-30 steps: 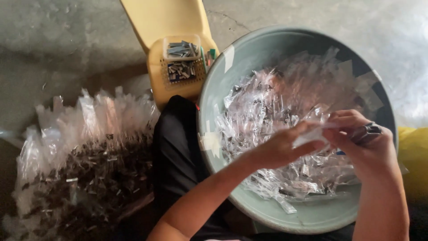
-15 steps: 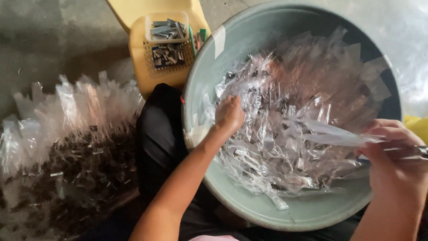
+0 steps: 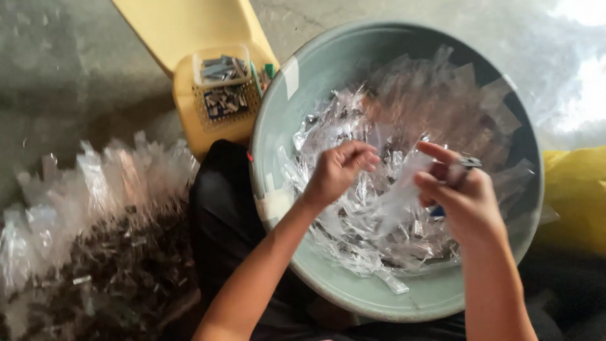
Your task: The person is picking up small plastic bags from a large basin and stapling them individually.
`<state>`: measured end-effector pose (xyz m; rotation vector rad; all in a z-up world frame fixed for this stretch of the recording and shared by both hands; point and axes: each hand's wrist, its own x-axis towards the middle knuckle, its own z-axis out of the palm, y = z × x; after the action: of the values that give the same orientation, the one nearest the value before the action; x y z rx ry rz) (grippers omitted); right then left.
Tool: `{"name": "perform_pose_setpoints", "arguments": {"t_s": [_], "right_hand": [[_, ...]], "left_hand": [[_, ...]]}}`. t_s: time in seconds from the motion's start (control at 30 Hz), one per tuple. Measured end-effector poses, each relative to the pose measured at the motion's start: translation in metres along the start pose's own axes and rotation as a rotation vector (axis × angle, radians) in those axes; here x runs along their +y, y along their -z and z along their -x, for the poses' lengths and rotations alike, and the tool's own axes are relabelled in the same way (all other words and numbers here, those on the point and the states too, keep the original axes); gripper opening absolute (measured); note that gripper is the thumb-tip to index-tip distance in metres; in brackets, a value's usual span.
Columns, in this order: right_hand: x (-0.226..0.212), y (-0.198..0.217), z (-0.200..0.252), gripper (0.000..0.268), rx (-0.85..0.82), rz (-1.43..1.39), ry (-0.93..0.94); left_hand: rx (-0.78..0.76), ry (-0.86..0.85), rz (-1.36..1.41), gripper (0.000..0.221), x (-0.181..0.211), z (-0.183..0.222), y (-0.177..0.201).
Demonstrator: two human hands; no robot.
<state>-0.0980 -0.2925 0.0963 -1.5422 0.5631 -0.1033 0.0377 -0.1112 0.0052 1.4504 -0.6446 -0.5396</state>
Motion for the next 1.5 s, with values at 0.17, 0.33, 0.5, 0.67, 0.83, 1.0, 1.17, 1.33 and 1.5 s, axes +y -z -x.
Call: {"name": "perform_pose_setpoints", "arguments": {"t_s": [0.17, 0.33, 0.5, 0.67, 0.83, 1.0, 1.17, 1.33, 1.5], "right_hand": [[0.008, -0.025, -0.015, 0.03, 0.003, -0.304, 0.146], [-0.006, -0.028, -0.019, 0.018, 0.017, -0.234, 0.209], [-0.003, -0.024, -0.02, 0.017, 0.1, -0.282, 0.219], [-0.003, -0.047, -0.031, 0.028, 0.194, -0.527, 0.212], [0.013, -0.075, -0.026, 0.034, 0.071, -0.771, -0.009], [-0.007, -0.085, -0.028, 0.049, 0.139, -0.697, 0.041], [0.018, -0.082, -0.064, 0.057, 0.38, -0.386, 0.276], [0.031, -0.061, -0.076, 0.056, 0.505, -0.408, 0.278], [0.054, -0.004, -0.084, 0.057, 0.576, -0.346, 0.177]], "left_hand": [[0.05, -0.204, -0.072, 0.012, 0.054, 0.016, -0.009], [-0.18, -0.184, 0.178, 0.047, 0.037, 0.024, -0.014], [-0.186, -0.053, 0.163, 0.043, 0.03, 0.031, -0.037], [-0.204, -0.046, 0.185, 0.043, 0.034, 0.036, -0.033], [-0.031, -0.049, -0.05, 0.039, 0.041, 0.035, -0.005], [-0.165, 0.024, -0.292, 0.034, 0.065, 0.051, -0.003], [-0.213, 0.105, 0.213, 0.015, 0.044, 0.065, -0.023], [-0.278, 0.37, 0.515, 0.008, 0.028, 0.102, 0.02], [0.17, 0.41, 0.01, 0.019, 0.007, 0.156, 0.201]]}}
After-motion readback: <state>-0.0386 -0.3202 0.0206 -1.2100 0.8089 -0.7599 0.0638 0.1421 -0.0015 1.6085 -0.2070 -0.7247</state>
